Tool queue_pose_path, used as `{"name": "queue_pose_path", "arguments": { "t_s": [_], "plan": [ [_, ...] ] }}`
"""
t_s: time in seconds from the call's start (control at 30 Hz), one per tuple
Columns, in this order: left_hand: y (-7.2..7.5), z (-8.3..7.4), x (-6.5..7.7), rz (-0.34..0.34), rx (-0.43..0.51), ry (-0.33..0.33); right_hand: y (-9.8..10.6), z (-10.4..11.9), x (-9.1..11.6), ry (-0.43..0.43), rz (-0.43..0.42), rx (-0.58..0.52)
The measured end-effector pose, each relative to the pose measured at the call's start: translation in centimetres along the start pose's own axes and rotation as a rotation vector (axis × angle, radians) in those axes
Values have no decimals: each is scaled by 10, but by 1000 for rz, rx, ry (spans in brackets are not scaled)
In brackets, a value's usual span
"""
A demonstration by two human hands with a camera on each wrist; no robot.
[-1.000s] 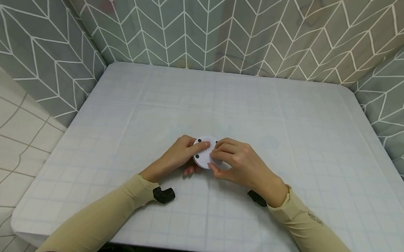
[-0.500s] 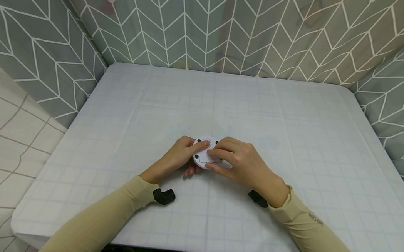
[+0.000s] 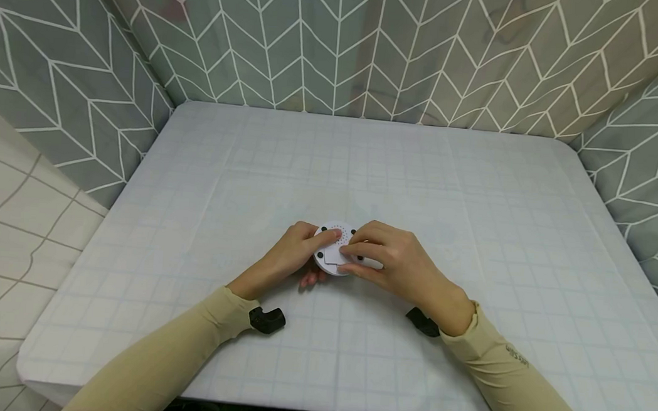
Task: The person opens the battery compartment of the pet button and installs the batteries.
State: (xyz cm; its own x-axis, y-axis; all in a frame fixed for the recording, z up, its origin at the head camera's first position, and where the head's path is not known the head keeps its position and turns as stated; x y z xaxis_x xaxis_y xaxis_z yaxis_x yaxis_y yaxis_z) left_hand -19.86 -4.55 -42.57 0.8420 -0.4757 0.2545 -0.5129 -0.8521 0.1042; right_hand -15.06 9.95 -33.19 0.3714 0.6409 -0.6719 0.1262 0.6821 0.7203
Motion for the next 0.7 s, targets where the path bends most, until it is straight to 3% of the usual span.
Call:
{"name": "queue_pose_path", "arguments": {
  "t_s": [0.23, 0.7],
  "plan": [
    [0, 0, 0, 0, 2, 13, 1, 2, 1, 36, -2, -25],
    [0, -1, 0, -6, -14, -1, -4, -9, 4, -114, 70, -155]
  ]
}}
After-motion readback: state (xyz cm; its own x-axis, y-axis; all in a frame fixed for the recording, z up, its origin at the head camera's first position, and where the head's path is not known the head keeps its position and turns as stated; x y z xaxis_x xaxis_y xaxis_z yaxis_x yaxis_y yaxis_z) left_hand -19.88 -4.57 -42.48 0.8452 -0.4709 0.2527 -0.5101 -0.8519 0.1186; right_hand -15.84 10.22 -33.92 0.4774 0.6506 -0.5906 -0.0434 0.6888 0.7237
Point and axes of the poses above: each hand's wrist, its own x-axis away from the middle knuckle, its own y-axis out of the back of the hand, z = x × y, the point moved 7 cm from there along -x, towards the middle knuckle, and after that the axes turned 3 degrees about x, right-handed, at the moved point
